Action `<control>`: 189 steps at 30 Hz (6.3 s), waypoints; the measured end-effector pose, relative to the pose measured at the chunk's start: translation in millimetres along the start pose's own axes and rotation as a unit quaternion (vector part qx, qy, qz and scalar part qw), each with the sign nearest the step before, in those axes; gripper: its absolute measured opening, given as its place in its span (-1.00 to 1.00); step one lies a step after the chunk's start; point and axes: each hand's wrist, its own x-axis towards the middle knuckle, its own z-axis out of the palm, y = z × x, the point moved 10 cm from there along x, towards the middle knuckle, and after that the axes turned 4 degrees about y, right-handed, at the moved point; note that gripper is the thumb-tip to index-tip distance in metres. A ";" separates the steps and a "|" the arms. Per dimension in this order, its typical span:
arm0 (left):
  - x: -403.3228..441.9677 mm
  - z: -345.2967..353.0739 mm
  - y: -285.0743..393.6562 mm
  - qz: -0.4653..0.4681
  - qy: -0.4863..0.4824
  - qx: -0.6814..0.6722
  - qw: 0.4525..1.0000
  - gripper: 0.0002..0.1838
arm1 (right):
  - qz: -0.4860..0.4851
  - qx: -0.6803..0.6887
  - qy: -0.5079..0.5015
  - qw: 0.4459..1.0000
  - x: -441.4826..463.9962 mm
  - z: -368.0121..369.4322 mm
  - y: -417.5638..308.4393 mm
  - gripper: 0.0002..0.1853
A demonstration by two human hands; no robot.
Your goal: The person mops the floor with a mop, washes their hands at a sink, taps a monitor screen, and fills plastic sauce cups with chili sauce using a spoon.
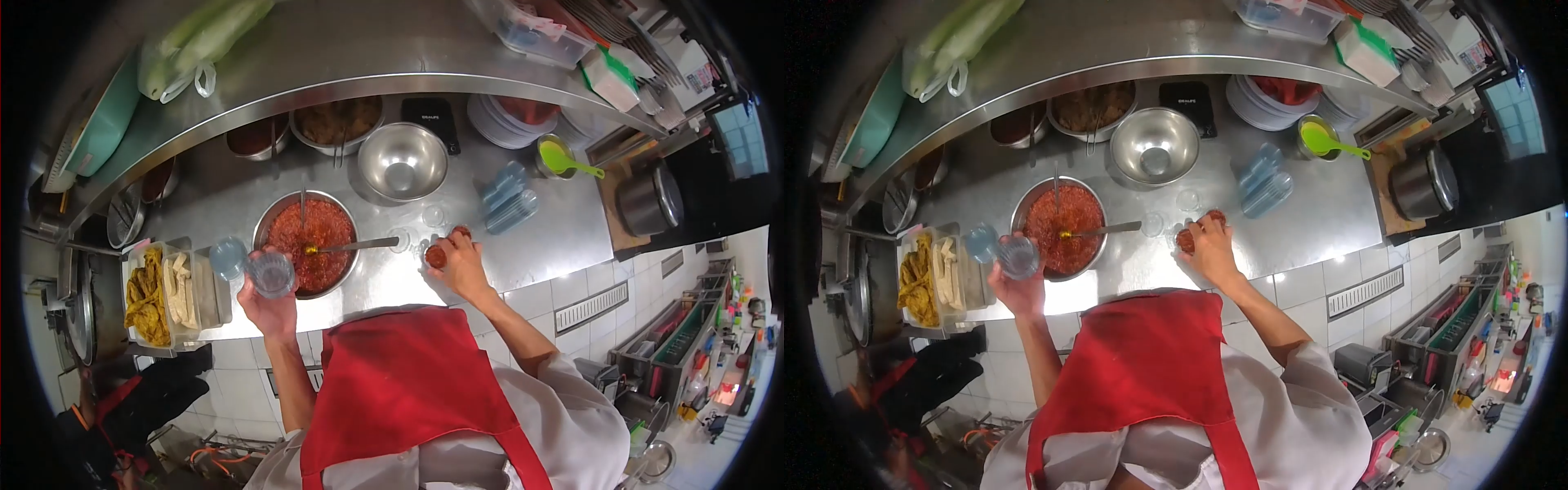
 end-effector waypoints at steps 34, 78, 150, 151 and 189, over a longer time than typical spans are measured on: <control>-36.6 -60.1 51.4 0.059 0.077 0.014 0.995 -0.38 | -0.332 -0.163 -0.029 0.929 81.9 -55.2 -210.1 -0.79; 11.6 -2.0 19.6 -0.026 -0.031 -0.024 0.999 -0.34 | -0.162 0.287 -0.046 0.943 88.0 -113.9 -173.7 -0.66; 0.5 -24.4 17.8 -0.037 -0.021 -0.119 0.992 -0.53 | -0.237 -0.040 -0.095 0.966 74.5 -24.1 -181.4 -0.56; -0.5 -24.0 18.7 -0.016 -0.012 -0.072 0.997 -0.54 | -0.268 0.014 -0.064 0.961 73.4 -39.0 -197.7 -0.50; -13.9 66.1 -102.7 -0.191 -0.226 0.018 0.955 -0.43 | -0.222 0.268 -0.013 0.938 43.9 -149.9 -177.1 -0.28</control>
